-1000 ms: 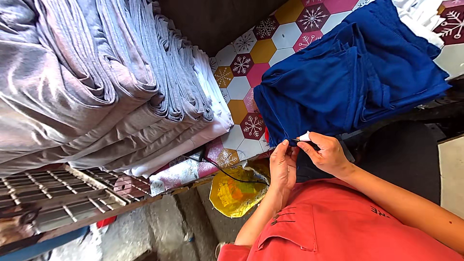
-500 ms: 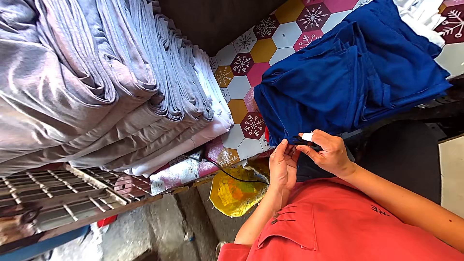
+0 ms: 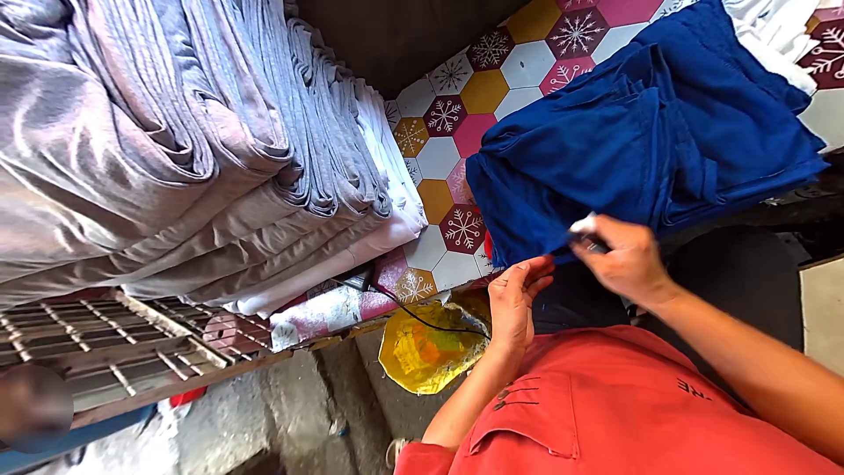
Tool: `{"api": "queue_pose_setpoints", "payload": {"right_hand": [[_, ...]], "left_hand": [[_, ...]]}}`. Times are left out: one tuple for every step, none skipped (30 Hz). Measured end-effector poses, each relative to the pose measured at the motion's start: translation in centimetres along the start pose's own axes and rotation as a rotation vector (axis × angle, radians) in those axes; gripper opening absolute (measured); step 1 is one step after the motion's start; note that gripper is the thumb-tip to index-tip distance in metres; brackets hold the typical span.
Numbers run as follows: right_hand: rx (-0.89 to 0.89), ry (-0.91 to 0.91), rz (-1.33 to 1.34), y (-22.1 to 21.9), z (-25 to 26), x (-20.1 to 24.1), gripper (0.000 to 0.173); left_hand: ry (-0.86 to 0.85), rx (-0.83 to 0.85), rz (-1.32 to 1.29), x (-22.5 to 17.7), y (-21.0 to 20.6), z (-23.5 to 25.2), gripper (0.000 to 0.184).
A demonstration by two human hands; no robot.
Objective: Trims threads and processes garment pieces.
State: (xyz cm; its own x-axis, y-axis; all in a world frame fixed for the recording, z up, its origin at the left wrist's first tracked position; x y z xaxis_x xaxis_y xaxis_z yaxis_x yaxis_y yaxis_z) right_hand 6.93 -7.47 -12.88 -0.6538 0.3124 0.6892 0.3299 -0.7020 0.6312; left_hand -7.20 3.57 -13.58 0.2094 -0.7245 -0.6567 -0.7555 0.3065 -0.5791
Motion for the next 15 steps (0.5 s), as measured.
{"api": "queue_pose_setpoints", "payload": {"right_hand": [[-0.037, -0.02, -0.067, 2.1, 1.8, -0.5, 0.016], [-0.081, -0.057, -0.133, 4.2, 4.0, -1.3, 0.021], [-0.116, -0.108, -0.189, 6.1, 6.3, -2.4, 0.027], [-0.139, -0.163, -0.242, 7.2, 8.5, -3.9, 0.032], [-0.141, -0.213, -0.294, 7.6, 10.4, -5.4, 0.034], [-0.073, -0.268, -0.323, 7.4, 11.8, -6.9, 0.034], [0.033, -0.32, -0.32, 6.7, 12.6, -8.3, 0.031], [0.126, -0.374, -0.304, 5.6, 12.9, -9.9, 0.028], [0.169, -0.431, -0.287, 4.8, 13.0, -11.1, 0.025], [0.175, -0.47, -0.262, 4.6, 12.9, -11.6, 0.023], [0.158, -0.491, -0.22, 4.7, 12.8, -11.8, 0.022], [0.134, -0.497, -0.166, 4.9, 12.6, -11.9, 0.021], [0.114, -0.504, -0.112, 5.1, 12.2, -12.0, 0.02], [0.097, -0.509, -0.064, 5.3, 12.0, -11.9, 0.021], [0.082, -0.516, -0.03, 5.4, 11.8, -11.9, 0.02]], "left_hand": [[-0.067, 0.007, 0.043, -0.4, 0.5, 0.3, 0.038], [-0.149, -0.005, 0.09, -1.0, 1.2, 0.7, 0.038], [-0.231, -0.03, 0.133, -1.5, 2.0, 1.3, 0.038], [-0.31, -0.053, 0.175, -2.0, 2.8, 2.0, 0.038], [-0.383, -0.071, 0.223, -2.4, 3.5, 2.8, 0.037], [-0.444, -0.08, 0.289, -2.6, 4.0, 3.5, 0.034], [-0.489, -0.073, 0.378, -2.7, 4.4, 4.2, 0.031], [-0.521, -0.039, 0.498, -2.6, 4.6, 4.8, 0.026], [-0.548, 0.017, 0.631, -2.3, 4.4, 5.0, 0.019], [-0.585, 0.092, 0.75, -1.9, 4.0, 5.1, 0.014], [-0.65, 0.183, 0.849, -1.3, 3.6, 5.0, 0.013], [-0.721, 0.268, 0.93, -0.7, 3.0, 4.9, 0.016], [-0.789, 0.342, 0.989, -0.2, 2.2, 5.0, 0.018], [-0.853, 0.408, 1.028, 0.0, 0.9, 5.2, 0.019], [-0.914, 0.471, 1.048, 0.0, -0.8, 5.6, 0.019]]}}
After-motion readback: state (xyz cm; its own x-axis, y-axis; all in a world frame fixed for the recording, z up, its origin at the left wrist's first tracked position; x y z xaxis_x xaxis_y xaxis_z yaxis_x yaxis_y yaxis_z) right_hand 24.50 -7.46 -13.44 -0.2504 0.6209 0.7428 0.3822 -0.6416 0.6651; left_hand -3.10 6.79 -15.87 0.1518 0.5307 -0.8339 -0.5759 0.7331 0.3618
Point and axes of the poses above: each hand's wrist, its own z-axis towards the middle knuckle, its own y-axis out of the back of the hand, x = y × z, the point moved 3 cm from there along z, towards the middle knuckle, and after that the axes turned 14 degrees about -z, right-handed, at the moved point
